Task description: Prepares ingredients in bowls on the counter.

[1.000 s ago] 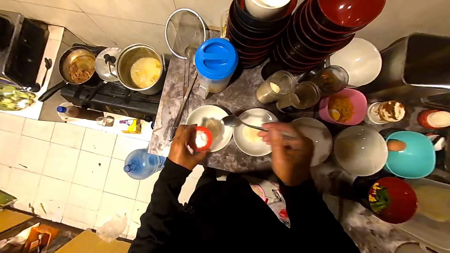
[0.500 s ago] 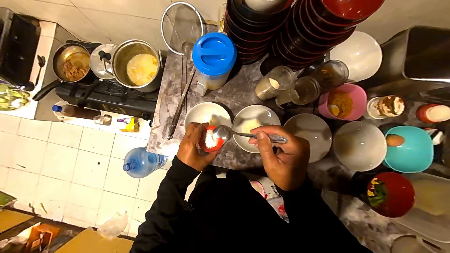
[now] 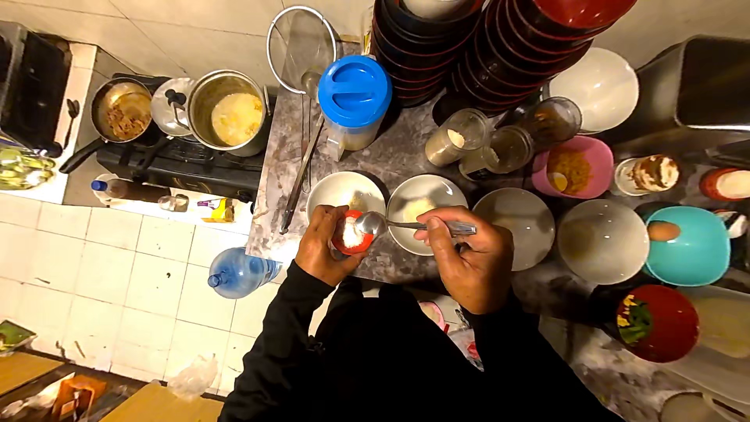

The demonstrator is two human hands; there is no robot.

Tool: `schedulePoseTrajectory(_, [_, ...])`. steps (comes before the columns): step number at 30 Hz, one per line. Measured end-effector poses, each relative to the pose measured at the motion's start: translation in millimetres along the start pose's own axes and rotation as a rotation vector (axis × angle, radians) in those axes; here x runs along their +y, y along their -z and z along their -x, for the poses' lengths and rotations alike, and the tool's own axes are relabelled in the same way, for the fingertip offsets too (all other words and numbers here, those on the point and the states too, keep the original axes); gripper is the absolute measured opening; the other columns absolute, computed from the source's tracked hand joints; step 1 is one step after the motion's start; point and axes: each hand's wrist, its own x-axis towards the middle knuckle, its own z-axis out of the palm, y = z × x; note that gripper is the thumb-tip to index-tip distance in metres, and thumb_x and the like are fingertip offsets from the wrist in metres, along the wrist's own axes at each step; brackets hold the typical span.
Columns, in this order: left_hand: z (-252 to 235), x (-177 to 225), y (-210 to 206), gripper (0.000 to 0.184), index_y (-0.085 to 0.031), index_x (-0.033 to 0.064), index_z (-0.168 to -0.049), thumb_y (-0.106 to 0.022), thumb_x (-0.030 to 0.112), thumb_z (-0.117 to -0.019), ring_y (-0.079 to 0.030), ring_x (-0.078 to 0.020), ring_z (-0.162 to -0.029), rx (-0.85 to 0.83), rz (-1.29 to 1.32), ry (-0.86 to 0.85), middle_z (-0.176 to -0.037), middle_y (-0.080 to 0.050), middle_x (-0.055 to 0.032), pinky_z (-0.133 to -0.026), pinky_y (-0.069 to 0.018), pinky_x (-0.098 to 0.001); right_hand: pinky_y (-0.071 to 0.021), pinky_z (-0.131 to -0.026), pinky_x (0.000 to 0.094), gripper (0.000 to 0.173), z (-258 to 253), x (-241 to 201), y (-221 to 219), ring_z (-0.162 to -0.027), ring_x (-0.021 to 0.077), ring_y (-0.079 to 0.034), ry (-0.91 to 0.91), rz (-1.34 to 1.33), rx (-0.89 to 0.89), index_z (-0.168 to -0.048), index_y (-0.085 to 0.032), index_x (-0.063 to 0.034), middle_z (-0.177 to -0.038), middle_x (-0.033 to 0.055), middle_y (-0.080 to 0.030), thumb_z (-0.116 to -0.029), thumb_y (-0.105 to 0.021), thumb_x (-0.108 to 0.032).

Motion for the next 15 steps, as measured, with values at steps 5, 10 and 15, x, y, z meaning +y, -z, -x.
schedulePoseTrajectory(5, [0.4, -0.8, 0.0, 0.081, -0.062, -0.0040, -0.130, -0.093, 0.029, -0.0633, -0.064, -0.0247, -0.110, 0.006, 0.000, -0.011, -0.122, -0.062, -0.0191, -0.096, -0.0555, -0.0373, -0.0564, -0.059, 0.0169, 0.017, -0.2, 4.0, 0.7, -0.066, -0.0007, -0.066, -0.051, -0.047, 0.009, -0.101, -0.072, -0.0044, -0.079, -0.0030, -0.072, -0.0998, -0.058, -0.014])
schedulePoseTrajectory(10, [0.5, -0.3, -0.8, 0.080, -0.062, -0.0051, -0.129, -0.093, 0.028, -0.0631, -0.064, -0.0242, -0.109, 0.003, 0.019, -0.011, -0.120, -0.062, -0.0190, -0.095, -0.0557, -0.0363, -0.0578, -0.060, 0.0184, 0.017, 0.3, 7.1, 0.8, -0.068, 0.0009, -0.067, -0.063, -0.076, 0.012, -0.101, -0.072, -0.0044, -0.080, -0.0026, -0.073, -0.1000, -0.057, -0.013])
schedulePoseTrajectory(15, [1.2, -1.2, -2.2, 0.080, -0.062, -0.0049, -0.129, -0.093, 0.028, -0.0632, -0.064, -0.0244, -0.108, 0.008, 0.008, -0.021, -0.119, -0.062, -0.0192, -0.094, -0.0558, -0.0365, -0.0578, -0.059, 0.0186, 0.016, 1.5, 9.3, 1.0, -0.067, 0.0013, -0.067, -0.080, -0.097, 0.020, -0.101, -0.072, -0.0051, -0.079, -0.0034, -0.072, -0.1000, -0.057, -0.012])
